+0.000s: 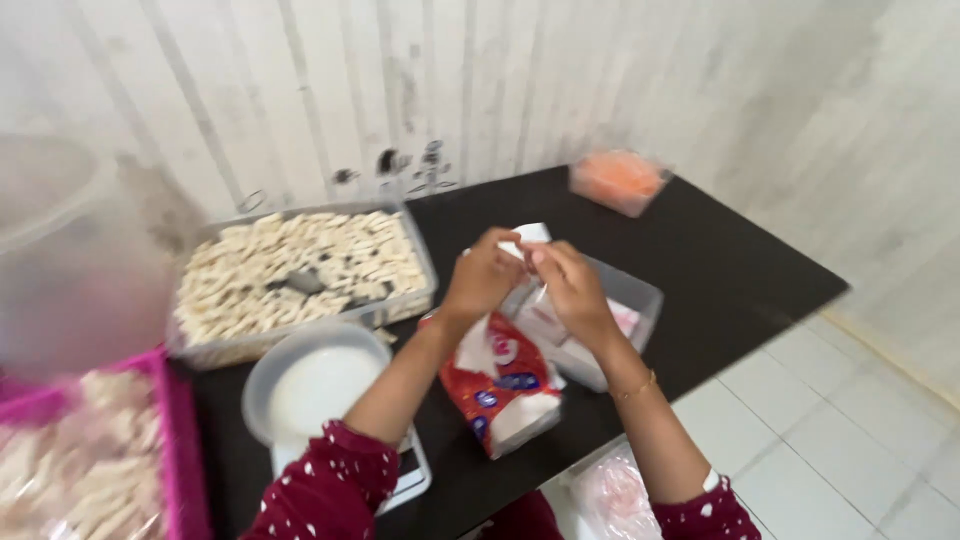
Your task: Weighing small snack items on a digital scale and placing them into individual plastic bags for packaging.
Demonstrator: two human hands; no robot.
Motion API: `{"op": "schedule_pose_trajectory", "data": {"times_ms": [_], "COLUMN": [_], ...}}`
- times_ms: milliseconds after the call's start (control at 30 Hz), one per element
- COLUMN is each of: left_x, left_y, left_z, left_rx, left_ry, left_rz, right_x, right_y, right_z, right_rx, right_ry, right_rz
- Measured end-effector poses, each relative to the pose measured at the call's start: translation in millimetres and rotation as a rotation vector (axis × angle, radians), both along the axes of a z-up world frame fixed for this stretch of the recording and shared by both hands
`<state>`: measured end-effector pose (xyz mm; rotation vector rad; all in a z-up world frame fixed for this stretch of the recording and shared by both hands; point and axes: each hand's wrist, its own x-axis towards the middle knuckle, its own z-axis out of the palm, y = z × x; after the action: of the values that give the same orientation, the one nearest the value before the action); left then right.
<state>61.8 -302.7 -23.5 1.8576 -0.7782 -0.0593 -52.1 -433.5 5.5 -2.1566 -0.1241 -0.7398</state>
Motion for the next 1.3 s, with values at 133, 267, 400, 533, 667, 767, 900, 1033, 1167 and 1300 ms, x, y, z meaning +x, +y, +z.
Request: {"op": "schedule_pose_trajectory", "data": {"times_ms": [133,267,400,533,667,767,900,1033,1167,1300], "left_x": [27,35,22,37,64,76,70,94,93,86], "left_y": [44,100,158,203,227,238,248,262,260,258], "left_z": [4,26,63,66,51,40,20,-10,-8,6], "left_rx": [-0.242,-0.432,-0.462,-0.48,-0.386,-0.447,-0.371,-0.21,-0.124,0.011], "left_ry": [0.162,0.416,0.489,0.469,0.431,0.426,0.211,-0.054,-0.493,-0.84], "left_rz": [0.074,0.129,0.184,0.215,0.309,0.349,0.454,0.507,0.639,0.741], "right_x": [43,68,129,169,195,208,236,221,232,234], "right_y": [39,104,145,173,193,199,195,191,191,187], "right_z": [0,18,9,7,10,3,-42,-30,-41,-45], "right_rx": [0.151,0.208,0.506,0.284,0.199,0.299,0.547,0.626,0.487,0.383], "right_ry": [-0.036,-0.034,0.12,0.127,0.233,0.338,0.365,0.405,0.278,0.086], "right_rz": [0.127,0.337,0.585,0.531,0.634,0.588,0.483,0.415,0.33,0.237]}}
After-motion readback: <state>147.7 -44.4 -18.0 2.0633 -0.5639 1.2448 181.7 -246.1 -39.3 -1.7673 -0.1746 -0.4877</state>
